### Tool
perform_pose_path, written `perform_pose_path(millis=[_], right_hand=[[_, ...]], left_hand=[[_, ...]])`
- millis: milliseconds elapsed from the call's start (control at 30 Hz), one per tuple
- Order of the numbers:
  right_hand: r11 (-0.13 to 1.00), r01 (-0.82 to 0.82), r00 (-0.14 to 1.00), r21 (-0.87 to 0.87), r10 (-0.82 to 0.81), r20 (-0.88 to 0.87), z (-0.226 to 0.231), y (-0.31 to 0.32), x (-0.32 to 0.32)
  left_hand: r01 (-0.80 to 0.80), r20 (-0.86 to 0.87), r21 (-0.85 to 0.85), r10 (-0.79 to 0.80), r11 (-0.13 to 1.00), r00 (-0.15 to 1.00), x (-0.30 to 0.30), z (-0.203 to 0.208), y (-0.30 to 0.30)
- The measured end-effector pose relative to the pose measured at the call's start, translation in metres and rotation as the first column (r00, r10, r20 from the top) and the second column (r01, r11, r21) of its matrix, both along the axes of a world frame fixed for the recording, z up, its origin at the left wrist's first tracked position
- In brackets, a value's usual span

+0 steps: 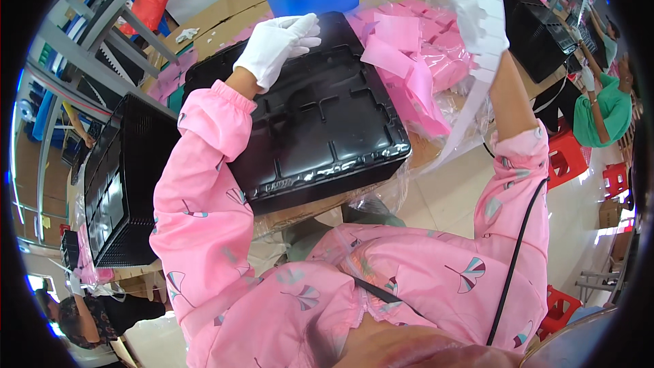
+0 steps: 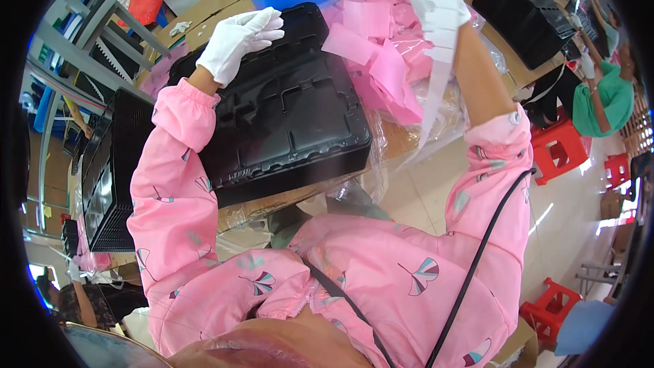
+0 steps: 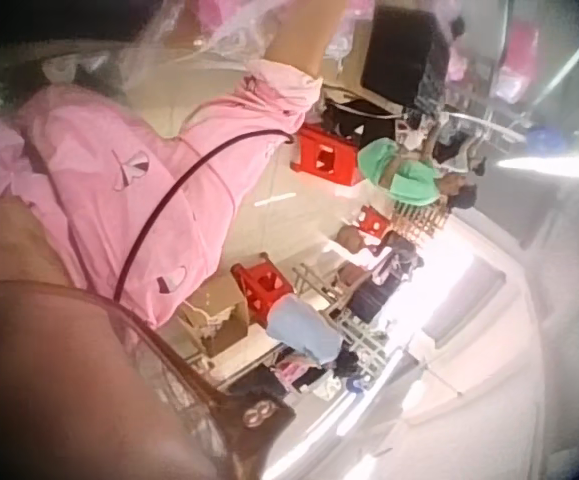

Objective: Applying protective pink foam inserts and securing a component inside a black plastic casing using white adhesive strips.

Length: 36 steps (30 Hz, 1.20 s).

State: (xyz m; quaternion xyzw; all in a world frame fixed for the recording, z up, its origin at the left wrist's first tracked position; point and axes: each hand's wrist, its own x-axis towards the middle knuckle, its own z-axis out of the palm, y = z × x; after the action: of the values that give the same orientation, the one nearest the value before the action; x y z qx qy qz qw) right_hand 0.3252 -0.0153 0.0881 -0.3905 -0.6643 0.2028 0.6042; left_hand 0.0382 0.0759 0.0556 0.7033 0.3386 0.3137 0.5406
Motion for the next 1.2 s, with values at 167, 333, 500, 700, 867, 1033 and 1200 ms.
perform_pose_path(millis=[167, 333, 500, 700, 867, 1033, 1200], right_hand=[[0.908, 0.388, 0.280, 0.160, -0.282, 0.918, -0.033, -0.020, -0.073], [0.905, 0.352, 0.777, -0.237, -0.142, 0.613, -0.037, 0.012, -0.049], [0.794, -0.607, 0.788, -0.030, 0.597, -0.149, 0.029, -0.019, -0.054], [0.946, -0.290, 0.860, -0.147, 0.191, -0.472, -0.032, 0.056, -0.040], [0.931, -0.284, 0.817, -0.229, 0.109, -0.567, -0.042, 0.055, -0.072], [0.975, -0.057, 0.841, -0.216, -0.070, -0.537, -0.034, 0.049, -0.096], [0.967, -0.165, 0.727, -0.196, -0.015, -0.686, -0.027, 0.036, -0.109]], left_hand=[[0.014, 0.005, -0.018, -0.014, 1.000, 1.000, -0.008, -0.012, -0.003], [-0.008, 0.036, 0.012, 0.008, 1.000, 0.999, -0.026, -0.008, -0.024], [-0.058, 0.087, -0.039, 0.061, 0.998, 0.994, -0.043, -0.007, -0.021], [0.200, 0.417, -0.077, -0.150, 0.977, 0.896, -0.045, -0.005, -0.030], [0.294, 0.554, -0.166, -0.158, 0.941, 0.817, -0.053, 0.003, -0.043], [0.309, 0.750, -0.262, -0.008, 0.914, 0.662, -0.066, -0.002, -0.058], [0.173, 0.702, -0.213, 0.027, 0.962, 0.712, -0.074, -0.008, -0.073]])
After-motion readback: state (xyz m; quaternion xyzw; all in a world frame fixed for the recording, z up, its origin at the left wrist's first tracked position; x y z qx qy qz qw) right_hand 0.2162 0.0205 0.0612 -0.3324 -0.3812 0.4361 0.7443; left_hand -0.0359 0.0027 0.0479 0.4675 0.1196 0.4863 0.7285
